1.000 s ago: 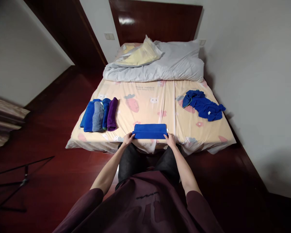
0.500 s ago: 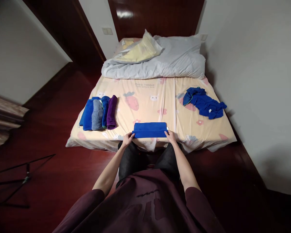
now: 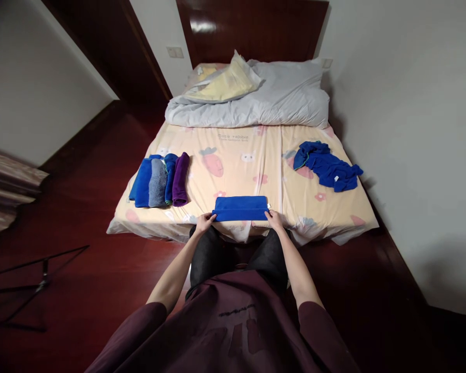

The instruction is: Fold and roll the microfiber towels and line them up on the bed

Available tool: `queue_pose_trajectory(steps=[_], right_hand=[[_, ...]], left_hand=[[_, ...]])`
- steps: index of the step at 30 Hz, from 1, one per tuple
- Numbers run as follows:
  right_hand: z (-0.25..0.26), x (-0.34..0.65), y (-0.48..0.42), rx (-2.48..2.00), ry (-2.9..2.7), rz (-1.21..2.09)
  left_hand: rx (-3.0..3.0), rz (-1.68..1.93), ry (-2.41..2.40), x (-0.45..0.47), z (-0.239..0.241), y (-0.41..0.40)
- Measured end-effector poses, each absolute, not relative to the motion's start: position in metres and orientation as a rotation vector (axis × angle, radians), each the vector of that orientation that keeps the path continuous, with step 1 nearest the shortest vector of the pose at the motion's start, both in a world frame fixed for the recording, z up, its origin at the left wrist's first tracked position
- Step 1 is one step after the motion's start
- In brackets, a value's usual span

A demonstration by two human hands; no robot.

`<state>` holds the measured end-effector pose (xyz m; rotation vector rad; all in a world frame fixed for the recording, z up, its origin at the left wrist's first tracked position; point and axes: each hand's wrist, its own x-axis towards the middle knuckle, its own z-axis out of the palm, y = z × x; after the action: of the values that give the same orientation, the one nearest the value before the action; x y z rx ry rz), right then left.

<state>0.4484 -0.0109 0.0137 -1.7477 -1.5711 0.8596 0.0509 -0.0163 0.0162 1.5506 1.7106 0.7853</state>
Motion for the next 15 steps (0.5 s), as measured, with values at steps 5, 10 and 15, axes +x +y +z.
queue_pose_trajectory(steps=[5,10,15], right_hand=[[0.0169,0.4472,-0.0104,-1.747,-1.569,0.862],[0.0202,0.4447,-0.0099,-1.774,-1.569,0.839],[0.0229,0.4423,-0.0101,-1.802,-1.596,0.808]], left_hand=[[1.577,0.738,1.761,0.0513,0.0137,-0.0128],[1.572,0.711,1.809,0.0531,0.0108,-0.0116],[1.536,0.708,1.836,0.0568,0.0117,-0.0113]])
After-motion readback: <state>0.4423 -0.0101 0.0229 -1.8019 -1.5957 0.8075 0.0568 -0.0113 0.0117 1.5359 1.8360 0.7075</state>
